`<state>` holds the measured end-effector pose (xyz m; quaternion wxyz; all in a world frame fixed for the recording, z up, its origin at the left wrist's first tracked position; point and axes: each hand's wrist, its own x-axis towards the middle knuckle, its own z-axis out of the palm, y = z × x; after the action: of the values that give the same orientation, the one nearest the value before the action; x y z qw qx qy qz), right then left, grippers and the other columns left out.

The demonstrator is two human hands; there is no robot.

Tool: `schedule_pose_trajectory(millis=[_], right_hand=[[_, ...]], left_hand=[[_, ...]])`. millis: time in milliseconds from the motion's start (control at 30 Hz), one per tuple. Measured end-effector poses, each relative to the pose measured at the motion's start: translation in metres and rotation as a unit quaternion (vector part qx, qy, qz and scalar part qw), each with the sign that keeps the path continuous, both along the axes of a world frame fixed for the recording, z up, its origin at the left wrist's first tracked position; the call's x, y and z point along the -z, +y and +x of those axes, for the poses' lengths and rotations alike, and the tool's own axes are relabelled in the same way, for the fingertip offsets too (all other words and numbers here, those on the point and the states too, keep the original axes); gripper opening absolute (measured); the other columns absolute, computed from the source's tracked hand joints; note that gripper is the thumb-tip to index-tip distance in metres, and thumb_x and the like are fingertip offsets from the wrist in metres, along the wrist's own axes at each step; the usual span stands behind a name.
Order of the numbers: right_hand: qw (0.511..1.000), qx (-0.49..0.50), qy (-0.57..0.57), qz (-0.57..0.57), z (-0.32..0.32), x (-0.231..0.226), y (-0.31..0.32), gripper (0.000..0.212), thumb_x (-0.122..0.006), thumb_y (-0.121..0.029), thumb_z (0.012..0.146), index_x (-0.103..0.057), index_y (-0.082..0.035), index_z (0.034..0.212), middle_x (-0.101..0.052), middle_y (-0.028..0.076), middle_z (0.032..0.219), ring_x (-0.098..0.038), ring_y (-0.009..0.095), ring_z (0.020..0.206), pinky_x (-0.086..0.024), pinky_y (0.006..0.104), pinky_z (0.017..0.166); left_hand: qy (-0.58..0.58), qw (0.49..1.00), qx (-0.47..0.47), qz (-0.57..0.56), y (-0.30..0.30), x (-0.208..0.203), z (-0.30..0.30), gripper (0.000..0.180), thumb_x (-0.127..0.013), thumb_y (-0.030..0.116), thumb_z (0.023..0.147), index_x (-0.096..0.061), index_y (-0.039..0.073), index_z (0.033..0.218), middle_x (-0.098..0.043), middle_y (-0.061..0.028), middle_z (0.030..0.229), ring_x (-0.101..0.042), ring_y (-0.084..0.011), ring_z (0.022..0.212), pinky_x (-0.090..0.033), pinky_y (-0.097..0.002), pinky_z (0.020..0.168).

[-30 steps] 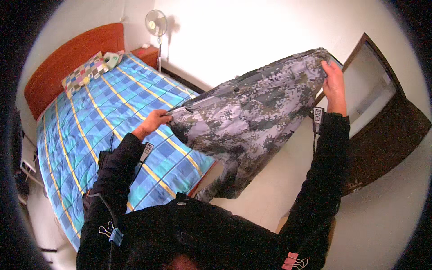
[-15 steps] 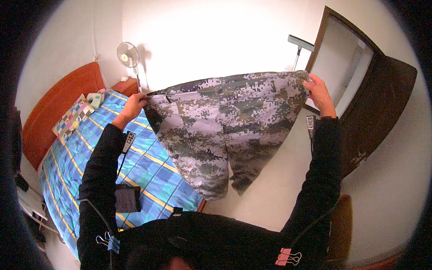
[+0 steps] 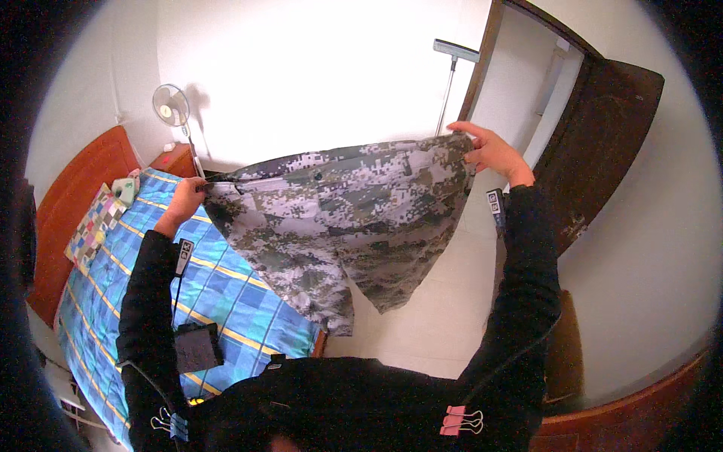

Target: The person folds several garments on a bed, including black pants with a graphic print, camouflage-patterned pants, and a dark gray top. Each item is smoothed, folded into a compact rectangle, and stacked. The folded stack is then placed into a cardboard box.

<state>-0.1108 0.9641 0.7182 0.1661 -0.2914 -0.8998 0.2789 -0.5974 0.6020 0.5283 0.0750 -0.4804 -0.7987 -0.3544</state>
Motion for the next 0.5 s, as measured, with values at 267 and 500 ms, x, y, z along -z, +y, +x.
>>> schedule_pose_trajectory(millis=[267, 500], right_hand=[[0.986, -0.032, -0.165, 0.005, -0.016, -0.016, 0.02, 0.034, -0.059, 0.001, 0.071, -0.061, 0.0, 0.106, -0.063, 0.004, 0.086, -0.06, 0.013, 0.071, -0.051, 0.0287, 0.062], [0.987, 0.013, -0.159, 0.0, -0.01, -0.042, -0.005, 0.02, -0.07, -0.008, 0.072, -0.062, 0.003, 0.087, -0.06, 0.004, 0.071, -0.059, 0.013, 0.065, -0.048, 0.0293, 0.06]], left_hand=[[0.051, 0.999, -0.006, -0.005, 0.01, -0.002, -0.022, 0.016, -0.051, 0.004, 0.076, -0.062, -0.002, 0.087, -0.06, -0.0267, 0.086, -0.06, -0.0435, 0.086, -0.047, -0.0458, 0.073], [0.035, 0.999, -0.037, 0.009, -0.049, -0.028, 0.006, 0.017, -0.058, 0.004, 0.076, -0.066, 0.0, 0.091, -0.065, -0.0215, 0.088, -0.062, -0.0381, 0.087, -0.049, -0.0427, 0.078]])
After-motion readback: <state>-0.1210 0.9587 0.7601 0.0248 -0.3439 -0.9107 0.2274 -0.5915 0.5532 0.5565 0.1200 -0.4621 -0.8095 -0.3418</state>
